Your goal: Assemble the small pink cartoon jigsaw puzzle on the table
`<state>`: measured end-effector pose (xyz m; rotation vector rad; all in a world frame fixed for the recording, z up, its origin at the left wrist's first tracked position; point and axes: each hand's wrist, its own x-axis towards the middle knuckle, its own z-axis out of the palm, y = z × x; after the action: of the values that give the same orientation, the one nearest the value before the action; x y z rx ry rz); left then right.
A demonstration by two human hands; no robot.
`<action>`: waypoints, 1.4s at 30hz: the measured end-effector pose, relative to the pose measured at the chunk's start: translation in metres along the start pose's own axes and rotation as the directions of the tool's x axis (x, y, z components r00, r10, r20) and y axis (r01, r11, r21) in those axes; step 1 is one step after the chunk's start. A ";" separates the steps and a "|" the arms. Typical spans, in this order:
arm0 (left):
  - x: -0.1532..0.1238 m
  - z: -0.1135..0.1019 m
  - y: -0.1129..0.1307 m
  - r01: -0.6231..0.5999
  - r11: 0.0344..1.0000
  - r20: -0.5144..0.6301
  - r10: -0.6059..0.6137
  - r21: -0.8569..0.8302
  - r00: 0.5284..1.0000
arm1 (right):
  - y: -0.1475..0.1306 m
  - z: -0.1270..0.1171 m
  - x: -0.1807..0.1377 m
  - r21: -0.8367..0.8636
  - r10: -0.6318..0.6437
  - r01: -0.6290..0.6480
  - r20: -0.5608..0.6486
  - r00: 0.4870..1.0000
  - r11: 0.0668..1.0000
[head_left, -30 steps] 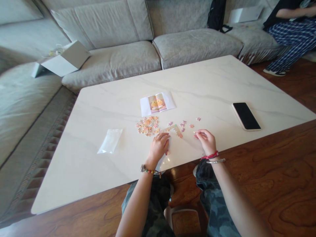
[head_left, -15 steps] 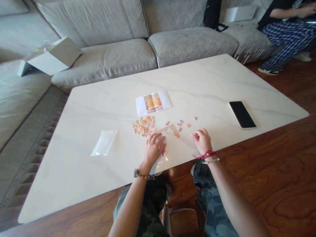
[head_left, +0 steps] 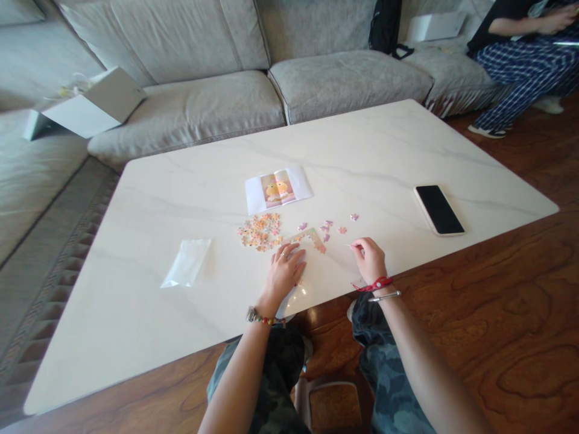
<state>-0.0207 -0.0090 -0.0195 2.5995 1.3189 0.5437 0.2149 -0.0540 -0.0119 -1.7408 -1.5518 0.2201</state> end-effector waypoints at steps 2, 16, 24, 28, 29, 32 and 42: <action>0.000 0.000 0.000 -0.003 1.000 -0.005 0.003 -0.005 1.000 | 0.002 0.002 -0.001 -0.009 -0.031 0.032 0.047 0.998 0.999; -0.001 -0.004 -0.004 0.013 1.000 -0.037 -0.013 -0.015 0.999 | 0.014 0.004 -0.002 -0.100 -0.064 0.073 0.098 0.993 0.992; -0.010 -0.012 -0.013 0.039 0.998 -0.035 -0.041 -0.057 0.999 | 0.016 0.001 -0.001 -0.142 -0.112 0.133 0.146 0.983 0.981; -0.010 -0.012 -0.012 0.052 0.997 0.026 -0.051 -0.049 0.998 | 0.009 0.001 -0.003 -0.072 -0.135 0.149 0.169 0.976 0.986; -0.009 -0.012 -0.012 0.055 0.997 0.038 -0.053 -0.049 0.998 | 0.007 0.000 -0.004 -0.042 -0.123 0.132 0.160 0.979 0.990; -0.008 -0.012 -0.013 0.058 0.997 0.051 -0.055 -0.058 0.997 | 0.009 -0.005 -0.006 0.021 -0.053 0.051 0.116 0.992 0.998; -0.006 -0.012 -0.013 0.045 0.996 0.035 -0.042 -0.073 0.998 | 0.045 -0.032 -0.008 -0.003 0.111 -0.111 0.100 0.989 0.994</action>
<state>-0.0385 -0.0060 -0.0141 2.5039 1.3162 0.5287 0.2660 -0.0731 -0.0217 -1.8410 -1.5252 0.3695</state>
